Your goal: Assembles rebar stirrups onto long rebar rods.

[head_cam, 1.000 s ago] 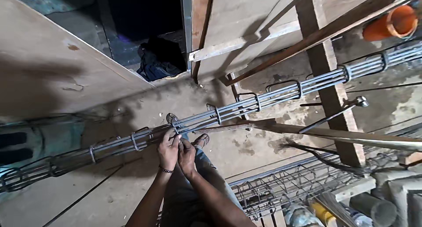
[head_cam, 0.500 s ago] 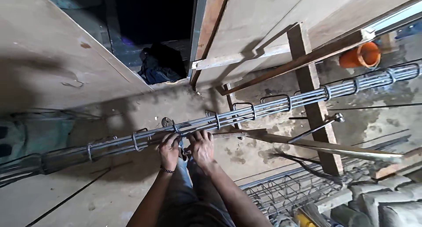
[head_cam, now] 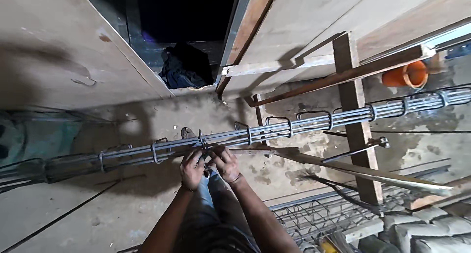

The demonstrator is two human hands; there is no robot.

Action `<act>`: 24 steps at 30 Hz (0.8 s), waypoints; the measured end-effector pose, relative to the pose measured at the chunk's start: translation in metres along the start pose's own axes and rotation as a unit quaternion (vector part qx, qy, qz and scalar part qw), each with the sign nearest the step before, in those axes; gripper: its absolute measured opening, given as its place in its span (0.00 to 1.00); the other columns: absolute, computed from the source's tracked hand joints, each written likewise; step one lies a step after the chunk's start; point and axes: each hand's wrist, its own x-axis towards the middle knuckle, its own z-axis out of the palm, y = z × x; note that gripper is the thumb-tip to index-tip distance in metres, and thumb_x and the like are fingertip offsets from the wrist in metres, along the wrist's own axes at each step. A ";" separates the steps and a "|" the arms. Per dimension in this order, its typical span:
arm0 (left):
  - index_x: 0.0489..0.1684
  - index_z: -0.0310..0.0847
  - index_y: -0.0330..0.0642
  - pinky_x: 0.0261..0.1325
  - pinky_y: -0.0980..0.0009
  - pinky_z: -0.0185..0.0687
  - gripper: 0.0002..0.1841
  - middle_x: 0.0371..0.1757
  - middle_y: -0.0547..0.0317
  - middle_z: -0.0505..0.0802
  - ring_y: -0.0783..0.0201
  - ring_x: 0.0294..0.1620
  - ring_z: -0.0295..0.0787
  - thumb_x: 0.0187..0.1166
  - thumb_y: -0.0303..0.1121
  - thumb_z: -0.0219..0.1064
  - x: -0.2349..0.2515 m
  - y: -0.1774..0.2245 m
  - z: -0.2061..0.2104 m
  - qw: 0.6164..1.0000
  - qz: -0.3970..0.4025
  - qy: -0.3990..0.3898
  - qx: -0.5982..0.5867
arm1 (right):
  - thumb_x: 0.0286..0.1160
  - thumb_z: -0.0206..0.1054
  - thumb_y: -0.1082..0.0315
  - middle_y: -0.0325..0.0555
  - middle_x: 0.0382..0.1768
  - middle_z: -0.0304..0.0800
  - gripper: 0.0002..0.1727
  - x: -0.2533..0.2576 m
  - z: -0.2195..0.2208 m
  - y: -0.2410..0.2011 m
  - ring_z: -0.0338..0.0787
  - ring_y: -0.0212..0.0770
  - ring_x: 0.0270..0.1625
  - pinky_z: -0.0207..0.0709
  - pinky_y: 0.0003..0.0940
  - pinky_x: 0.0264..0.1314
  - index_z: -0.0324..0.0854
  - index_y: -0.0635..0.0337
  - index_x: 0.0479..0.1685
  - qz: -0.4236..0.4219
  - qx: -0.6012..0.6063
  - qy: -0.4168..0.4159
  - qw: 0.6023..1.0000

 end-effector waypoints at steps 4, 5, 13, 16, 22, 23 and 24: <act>0.37 0.96 0.40 0.62 0.67 0.88 0.06 0.46 0.52 0.98 0.61 0.52 0.96 0.70 0.26 0.72 0.003 -0.002 0.000 1.000 0.004 0.001 0.001 | 0.79 0.62 0.75 0.54 0.49 0.96 0.12 0.002 -0.005 0.009 0.95 0.49 0.55 0.88 0.38 0.61 0.92 0.58 0.48 -0.019 -0.010 -0.029 0.999; 0.36 0.96 0.41 0.62 0.68 0.88 0.06 0.45 0.53 0.98 0.62 0.52 0.96 0.70 0.27 0.72 0.004 -0.003 0.000 1.000 0.006 -0.001 0.000 | 0.79 0.62 0.75 0.54 0.49 0.96 0.12 0.002 -0.005 0.012 0.95 0.49 0.55 0.88 0.39 0.61 0.92 0.57 0.48 -0.019 -0.009 -0.032 0.999; 0.34 0.96 0.42 0.63 0.71 0.87 0.04 0.45 0.55 0.98 0.65 0.53 0.95 0.70 0.28 0.74 0.005 -0.009 0.002 0.999 0.026 -0.002 -0.020 | 0.82 0.61 0.74 0.52 0.48 0.97 0.12 0.013 -0.007 0.029 0.95 0.50 0.55 0.87 0.42 0.64 0.92 0.58 0.46 -0.091 -0.013 -0.036 0.995; 0.34 0.96 0.42 0.62 0.69 0.88 0.05 0.44 0.54 0.98 0.64 0.52 0.96 0.70 0.27 0.73 0.004 -0.010 0.003 0.999 0.034 0.006 -0.018 | 0.82 0.62 0.71 0.49 0.46 0.97 0.11 0.017 -0.012 0.027 0.94 0.49 0.52 0.87 0.43 0.60 0.92 0.54 0.46 -0.107 -0.027 -0.048 0.993; 0.33 0.96 0.42 0.61 0.69 0.89 0.05 0.43 0.53 0.98 0.63 0.50 0.96 0.71 0.28 0.72 0.003 -0.012 0.005 0.999 0.039 0.016 -0.018 | 0.82 0.61 0.73 0.51 0.48 0.97 0.10 0.019 -0.023 0.031 0.95 0.50 0.54 0.88 0.42 0.60 0.90 0.57 0.47 -0.176 -0.035 -0.080 0.981; 0.33 0.96 0.42 0.60 0.70 0.89 0.05 0.43 0.53 0.99 0.63 0.50 0.96 0.71 0.28 0.72 0.004 -0.012 0.006 0.999 0.041 0.019 -0.013 | 0.83 0.61 0.73 0.51 0.48 0.97 0.10 0.018 -0.022 0.033 0.95 0.50 0.55 0.87 0.42 0.62 0.89 0.57 0.48 -0.176 -0.034 -0.079 0.981; 0.33 0.97 0.42 0.60 0.70 0.89 0.05 0.43 0.53 0.99 0.63 0.50 0.96 0.70 0.28 0.72 0.003 -0.013 0.006 0.999 0.042 0.023 -0.011 | 0.83 0.60 0.73 0.52 0.48 0.97 0.10 0.018 -0.022 0.033 0.95 0.50 0.55 0.87 0.42 0.63 0.89 0.58 0.48 -0.176 -0.032 -0.079 0.981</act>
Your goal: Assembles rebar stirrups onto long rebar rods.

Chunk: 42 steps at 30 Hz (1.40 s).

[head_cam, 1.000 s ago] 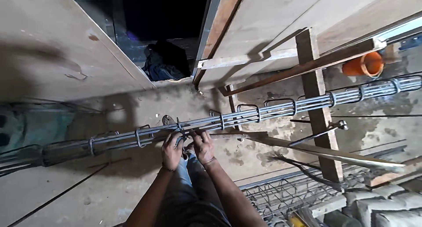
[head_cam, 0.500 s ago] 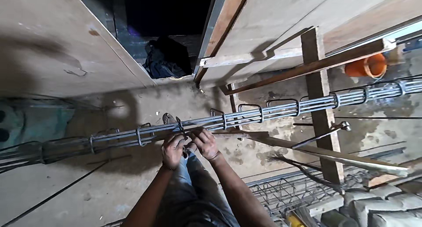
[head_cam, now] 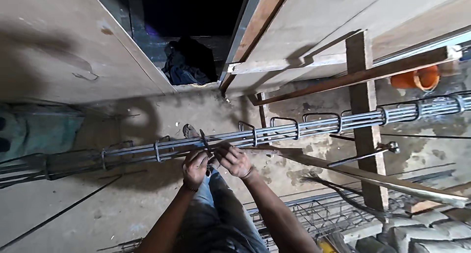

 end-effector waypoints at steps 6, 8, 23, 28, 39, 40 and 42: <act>0.33 0.96 0.42 0.62 0.71 0.88 0.05 0.43 0.53 0.98 0.64 0.50 0.96 0.71 0.27 0.72 -0.001 0.000 -0.001 1.000 0.008 0.004 -0.015 | 0.83 0.62 0.72 0.52 0.46 0.97 0.09 0.000 -0.005 0.000 0.96 0.50 0.52 0.88 0.41 0.59 0.89 0.59 0.47 -0.037 -0.022 -0.008 0.999; 0.34 0.96 0.42 0.63 0.71 0.88 0.05 0.44 0.54 0.98 0.64 0.51 0.96 0.72 0.28 0.73 -0.002 -0.002 -0.002 1.000 0.011 -0.005 -0.021 | 0.84 0.61 0.72 0.52 0.46 0.96 0.09 -0.003 -0.006 0.006 0.96 0.50 0.52 0.88 0.41 0.61 0.88 0.59 0.48 -0.028 -0.015 -0.016 0.999; 0.37 0.97 0.42 0.62 0.69 0.88 0.08 0.46 0.53 0.98 0.63 0.51 0.96 0.73 0.27 0.69 -0.005 -0.006 -0.005 0.999 0.039 -0.010 -0.004 | 0.85 0.58 0.73 0.55 0.52 0.94 0.09 -0.016 -0.003 -0.012 0.94 0.52 0.58 0.86 0.40 0.65 0.84 0.59 0.49 0.019 0.031 -0.032 0.999; 0.35 0.97 0.43 0.62 0.71 0.88 0.05 0.44 0.55 0.98 0.64 0.51 0.96 0.73 0.29 0.74 -0.002 -0.007 0.001 0.999 0.032 -0.001 -0.025 | 0.82 0.58 0.75 0.55 0.52 0.95 0.12 -0.009 -0.006 0.006 0.94 0.50 0.58 0.86 0.41 0.66 0.89 0.59 0.49 0.088 0.035 -0.066 0.993; 0.36 0.98 0.46 0.62 0.70 0.89 0.05 0.45 0.57 0.98 0.66 0.52 0.95 0.71 0.34 0.76 0.002 0.002 -0.003 1.000 -0.005 -0.023 -0.010 | 0.76 0.68 0.70 0.57 0.51 0.91 0.11 -0.034 0.024 -0.051 0.92 0.47 0.54 0.86 0.38 0.61 0.89 0.64 0.53 0.418 0.003 0.043 0.908; 0.35 0.98 0.45 0.61 0.71 0.89 0.05 0.44 0.57 0.99 0.66 0.52 0.96 0.70 0.33 0.76 0.002 0.004 -0.003 1.000 -0.010 -0.021 -0.009 | 0.76 0.67 0.73 0.59 0.51 0.91 0.13 -0.034 0.031 -0.055 0.94 0.44 0.51 0.88 0.35 0.58 0.86 0.70 0.54 0.475 0.077 0.055 0.875; 0.36 0.98 0.44 0.61 0.72 0.89 0.05 0.44 0.56 0.98 0.67 0.52 0.95 0.70 0.32 0.76 0.002 0.005 -0.003 1.000 -0.012 -0.023 -0.008 | 0.78 0.66 0.73 0.59 0.53 0.90 0.15 -0.029 0.045 -0.054 0.94 0.43 0.53 0.90 0.36 0.59 0.83 0.74 0.59 0.530 0.205 0.060 0.821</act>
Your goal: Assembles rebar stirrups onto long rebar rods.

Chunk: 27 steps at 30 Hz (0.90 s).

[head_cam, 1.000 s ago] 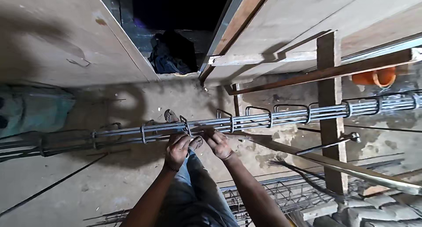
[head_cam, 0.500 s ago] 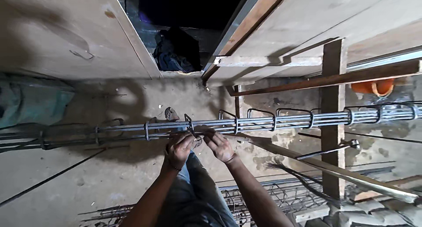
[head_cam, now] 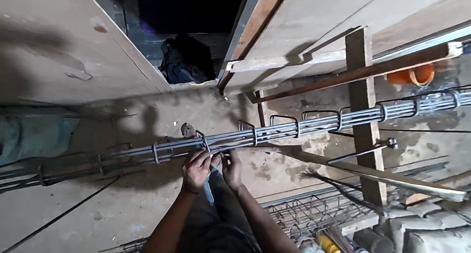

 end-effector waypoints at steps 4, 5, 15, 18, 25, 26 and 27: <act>0.35 0.97 0.43 0.61 0.73 0.89 0.05 0.44 0.56 0.98 0.67 0.52 0.95 0.69 0.32 0.77 0.000 -0.001 -0.002 1.000 0.008 -0.002 0.007 | 0.77 0.66 0.75 0.53 0.45 0.95 0.10 0.017 0.031 0.000 0.94 0.36 0.50 0.87 0.34 0.61 0.90 0.70 0.48 0.011 0.116 0.011 0.993; 0.35 0.98 0.43 0.61 0.73 0.89 0.05 0.44 0.56 0.98 0.67 0.52 0.96 0.69 0.32 0.77 0.000 -0.001 -0.002 1.000 0.010 -0.001 0.012 | 0.75 0.66 0.77 0.50 0.42 0.96 0.09 0.018 0.037 0.000 0.94 0.33 0.48 0.87 0.32 0.60 0.91 0.70 0.45 0.012 0.143 0.032 0.989; 0.34 0.98 0.43 0.58 0.73 0.89 0.05 0.41 0.54 0.99 0.65 0.49 0.97 0.66 0.32 0.79 -0.001 -0.002 0.002 0.999 0.028 0.026 0.034 | 0.78 0.60 0.68 0.66 0.50 0.94 0.15 0.039 0.028 -0.017 0.92 0.66 0.59 0.80 0.65 0.62 0.91 0.69 0.47 -0.058 -0.325 -0.195 0.924; 0.34 0.98 0.42 0.57 0.74 0.90 0.05 0.40 0.54 0.99 0.66 0.48 0.96 0.66 0.31 0.80 -0.001 -0.004 0.005 0.999 0.030 0.033 0.027 | 0.84 0.55 0.66 0.65 0.65 0.89 0.20 0.050 0.018 -0.030 0.85 0.64 0.72 0.73 0.63 0.74 0.86 0.68 0.63 -0.033 -0.347 -0.297 0.889; 0.34 0.98 0.43 0.60 0.73 0.90 0.04 0.43 0.56 0.99 0.67 0.50 0.96 0.68 0.30 0.78 -0.003 -0.008 0.005 0.999 0.039 0.022 0.003 | 0.79 0.59 0.72 0.60 0.56 0.90 0.16 -0.022 -0.008 -0.045 0.90 0.59 0.63 0.85 0.52 0.61 0.85 0.65 0.61 -0.037 -0.325 -0.241 0.914; 0.35 0.97 0.43 0.60 0.73 0.89 0.03 0.43 0.55 0.99 0.67 0.51 0.96 0.68 0.29 0.78 -0.004 -0.010 0.005 0.999 0.037 0.017 -0.005 | 0.80 0.60 0.72 0.60 0.56 0.91 0.16 -0.032 -0.008 -0.052 0.92 0.58 0.62 0.87 0.50 0.60 0.85 0.66 0.62 -0.039 -0.326 -0.214 0.920; 0.36 0.97 0.43 0.61 0.73 0.89 0.04 0.45 0.55 0.98 0.67 0.52 0.95 0.70 0.29 0.77 -0.004 -0.011 0.002 0.999 0.039 0.004 -0.012 | 0.80 0.59 0.71 0.60 0.57 0.92 0.17 -0.039 -0.006 -0.058 0.93 0.57 0.61 0.88 0.48 0.59 0.84 0.68 0.61 -0.049 -0.335 -0.188 0.922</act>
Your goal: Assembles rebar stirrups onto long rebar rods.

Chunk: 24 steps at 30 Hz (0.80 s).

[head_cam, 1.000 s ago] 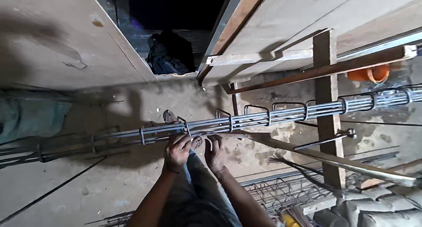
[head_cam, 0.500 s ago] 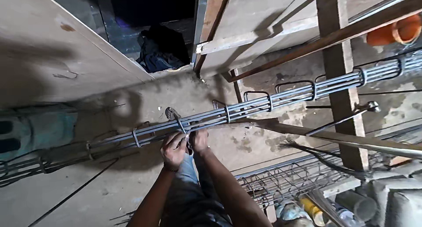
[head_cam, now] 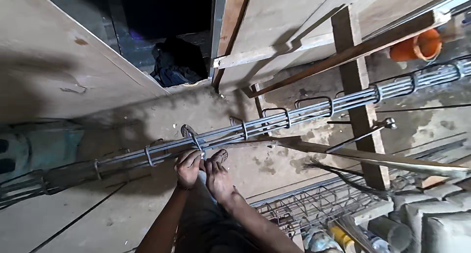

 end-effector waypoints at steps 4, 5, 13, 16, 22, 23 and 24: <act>0.47 0.96 0.41 0.68 0.68 0.87 0.09 0.52 0.51 0.97 0.62 0.59 0.94 0.80 0.26 0.68 0.002 -0.011 -0.013 0.996 0.070 -0.061 -0.013 | 0.81 0.57 0.68 0.61 0.49 0.93 0.18 0.000 -0.014 -0.033 0.95 0.57 0.53 0.89 0.45 0.51 0.85 0.71 0.57 0.007 -0.095 0.045 0.994; 0.49 0.96 0.40 0.69 0.68 0.86 0.11 0.54 0.50 0.97 0.61 0.60 0.94 0.81 0.27 0.66 0.002 -0.013 -0.016 0.994 0.083 -0.075 -0.018 | 0.80 0.57 0.66 0.60 0.47 0.93 0.19 0.001 -0.018 -0.041 0.95 0.56 0.51 0.89 0.45 0.48 0.85 0.71 0.58 0.011 -0.121 0.040 0.992; 0.44 0.94 0.33 0.69 0.65 0.83 0.19 0.51 0.45 0.97 0.57 0.57 0.94 0.85 0.36 0.56 0.002 -0.005 -0.015 0.996 0.018 -0.049 -0.071 | 0.79 0.57 0.71 0.63 0.42 0.94 0.18 0.041 -0.077 -0.093 0.95 0.58 0.45 0.86 0.53 0.43 0.87 0.74 0.55 0.000 -0.164 -0.057 0.985; 0.46 0.90 0.25 0.61 0.66 0.87 0.16 0.45 0.44 0.96 0.62 0.49 0.94 0.80 0.32 0.61 0.003 0.009 -0.011 0.981 -0.119 0.002 -0.154 | 0.84 0.57 0.61 0.59 0.54 0.92 0.18 0.065 -0.114 -0.103 0.91 0.61 0.58 0.81 0.63 0.58 0.87 0.60 0.59 0.026 -0.076 -0.219 0.972; 0.43 0.94 0.33 0.59 0.53 0.90 0.15 0.45 0.45 0.98 0.51 0.50 0.97 0.71 0.39 0.75 0.008 0.015 -0.008 0.995 -0.095 -0.023 0.024 | 0.83 0.63 0.56 0.65 0.53 0.89 0.21 0.116 -0.152 -0.078 0.88 0.66 0.58 0.77 0.71 0.51 0.85 0.69 0.49 -0.022 -0.175 -0.345 0.922; 0.45 0.94 0.37 0.60 0.54 0.90 0.15 0.47 0.49 0.98 0.54 0.51 0.97 0.71 0.39 0.77 0.009 0.013 -0.006 0.994 -0.099 -0.032 0.024 | 0.82 0.64 0.54 0.65 0.55 0.89 0.21 0.127 -0.151 -0.056 0.88 0.65 0.60 0.77 0.72 0.54 0.85 0.68 0.50 -0.010 -0.144 -0.359 0.922; 0.47 0.94 0.39 0.62 0.57 0.90 0.14 0.48 0.52 0.98 0.57 0.52 0.97 0.70 0.39 0.78 0.009 0.011 -0.004 0.993 -0.109 -0.039 0.014 | 0.84 0.61 0.54 0.64 0.56 0.89 0.21 0.130 -0.142 -0.029 0.87 0.64 0.63 0.76 0.71 0.59 0.85 0.67 0.53 -0.008 -0.093 -0.363 0.927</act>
